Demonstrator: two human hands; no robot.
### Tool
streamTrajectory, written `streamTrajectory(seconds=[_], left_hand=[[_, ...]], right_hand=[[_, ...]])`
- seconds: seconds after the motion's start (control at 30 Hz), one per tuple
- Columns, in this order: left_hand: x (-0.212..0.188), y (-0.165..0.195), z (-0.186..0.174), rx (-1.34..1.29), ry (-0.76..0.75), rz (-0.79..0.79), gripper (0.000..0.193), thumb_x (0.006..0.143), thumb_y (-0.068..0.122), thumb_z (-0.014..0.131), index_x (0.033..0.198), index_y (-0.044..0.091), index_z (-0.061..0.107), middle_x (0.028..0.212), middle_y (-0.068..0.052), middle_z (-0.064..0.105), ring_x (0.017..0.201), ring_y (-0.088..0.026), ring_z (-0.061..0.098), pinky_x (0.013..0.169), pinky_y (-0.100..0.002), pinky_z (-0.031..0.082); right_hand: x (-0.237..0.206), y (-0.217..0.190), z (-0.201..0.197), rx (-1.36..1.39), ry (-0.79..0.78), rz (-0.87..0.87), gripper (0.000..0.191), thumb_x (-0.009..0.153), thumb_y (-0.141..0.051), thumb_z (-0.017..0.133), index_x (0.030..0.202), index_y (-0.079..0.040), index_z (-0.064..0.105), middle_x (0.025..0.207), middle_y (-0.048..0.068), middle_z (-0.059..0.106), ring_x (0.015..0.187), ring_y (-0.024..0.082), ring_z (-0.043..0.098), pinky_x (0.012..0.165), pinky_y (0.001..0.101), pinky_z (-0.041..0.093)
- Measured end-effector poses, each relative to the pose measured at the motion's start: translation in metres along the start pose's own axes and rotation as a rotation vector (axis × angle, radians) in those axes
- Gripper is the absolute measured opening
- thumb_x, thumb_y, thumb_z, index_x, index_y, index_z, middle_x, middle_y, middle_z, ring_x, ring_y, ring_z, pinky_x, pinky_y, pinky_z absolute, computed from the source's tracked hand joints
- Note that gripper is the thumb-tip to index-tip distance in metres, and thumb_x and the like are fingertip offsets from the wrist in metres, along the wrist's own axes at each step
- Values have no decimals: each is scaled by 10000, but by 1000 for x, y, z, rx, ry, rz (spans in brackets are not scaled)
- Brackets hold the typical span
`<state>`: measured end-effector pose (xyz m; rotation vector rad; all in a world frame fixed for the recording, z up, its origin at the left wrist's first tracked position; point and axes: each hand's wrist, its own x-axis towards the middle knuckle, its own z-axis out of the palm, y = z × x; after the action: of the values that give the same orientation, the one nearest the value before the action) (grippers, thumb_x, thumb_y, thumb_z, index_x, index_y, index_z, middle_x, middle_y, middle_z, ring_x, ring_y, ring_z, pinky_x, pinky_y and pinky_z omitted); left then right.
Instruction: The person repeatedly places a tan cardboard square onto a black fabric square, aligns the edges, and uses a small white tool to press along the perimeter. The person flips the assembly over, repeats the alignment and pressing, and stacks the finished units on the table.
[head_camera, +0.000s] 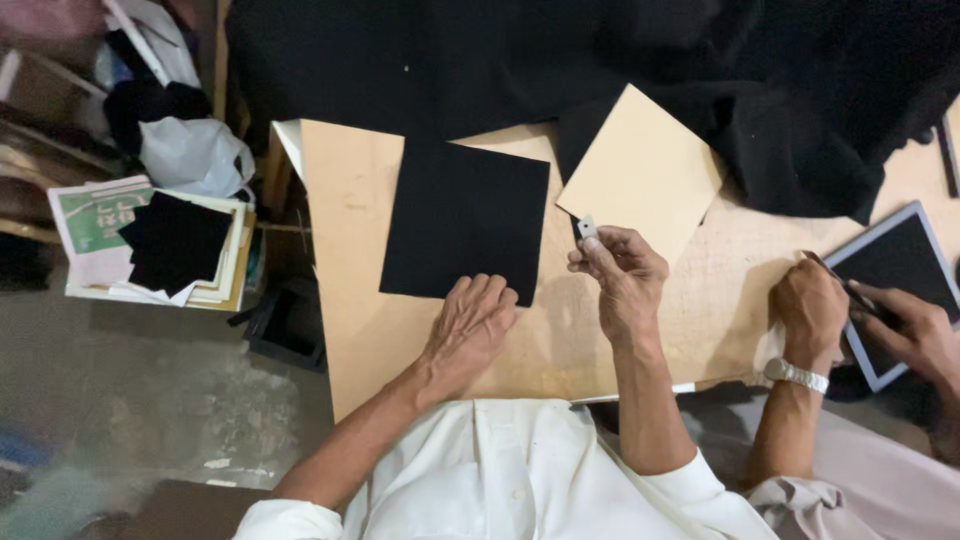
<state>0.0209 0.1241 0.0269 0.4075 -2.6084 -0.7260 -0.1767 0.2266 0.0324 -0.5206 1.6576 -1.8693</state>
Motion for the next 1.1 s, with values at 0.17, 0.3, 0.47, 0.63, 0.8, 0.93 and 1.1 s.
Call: streamTrajectory(seconds=[0.17,0.3,0.47,0.63,0.8,0.93,1.1], left_hand=[[25,-79,-49,-76,342,-83,129,868,100,794,949,54,705,1018,-84,616,976,-283,620,865,-410,504],[61,-193,-88,194,185,-97,486,838,295,860,1285,153,731,1534,-185,453,1459,-377,368,1221,-543,298],[93,-254,-74,125,-22,-195,920,631,681,836,1439,315,593,1673,-170,227,1539,-365,94,1256,-564,5],[96,-279,-62,89,-85,-197,1053,535,771,847,1450,330,569,1665,-200,200,1530,-393,71,1233,-576,-34],[92,-296,-52,81,-67,-174,1107,500,775,852,1471,322,576,1667,-222,224,1539,-398,82,1247,-580,-29],[90,-302,-47,47,-42,-166,1116,492,772,861,1472,315,583,1677,-219,235,1545,-390,78,1253,-580,-30],[90,-305,-43,21,-34,-176,1120,480,767,871,1462,306,594,1675,-223,228,1544,-389,69,1251,-575,-37]], right_hand=[[6,-9,15,-89,-67,-59,100,968,61,694,1061,27,694,912,108,707,801,187,723,748,332,636],[26,-17,45,-167,-177,-105,81,974,61,698,1048,26,691,903,105,716,816,170,726,772,312,628],[64,-17,101,-231,-430,-377,134,983,79,692,1089,-3,684,1101,27,634,972,111,632,807,244,557],[122,4,153,-555,-585,-447,117,996,32,728,1108,0,719,895,24,574,766,112,514,656,277,433],[164,44,188,-707,-770,-556,192,981,25,740,1173,19,735,863,64,581,740,144,538,640,310,444],[177,62,194,-743,-843,-576,226,972,45,734,1198,38,723,886,88,600,730,160,559,616,324,438],[182,69,197,-773,-887,-631,222,973,55,734,1194,42,718,899,99,604,762,184,584,646,338,464]])
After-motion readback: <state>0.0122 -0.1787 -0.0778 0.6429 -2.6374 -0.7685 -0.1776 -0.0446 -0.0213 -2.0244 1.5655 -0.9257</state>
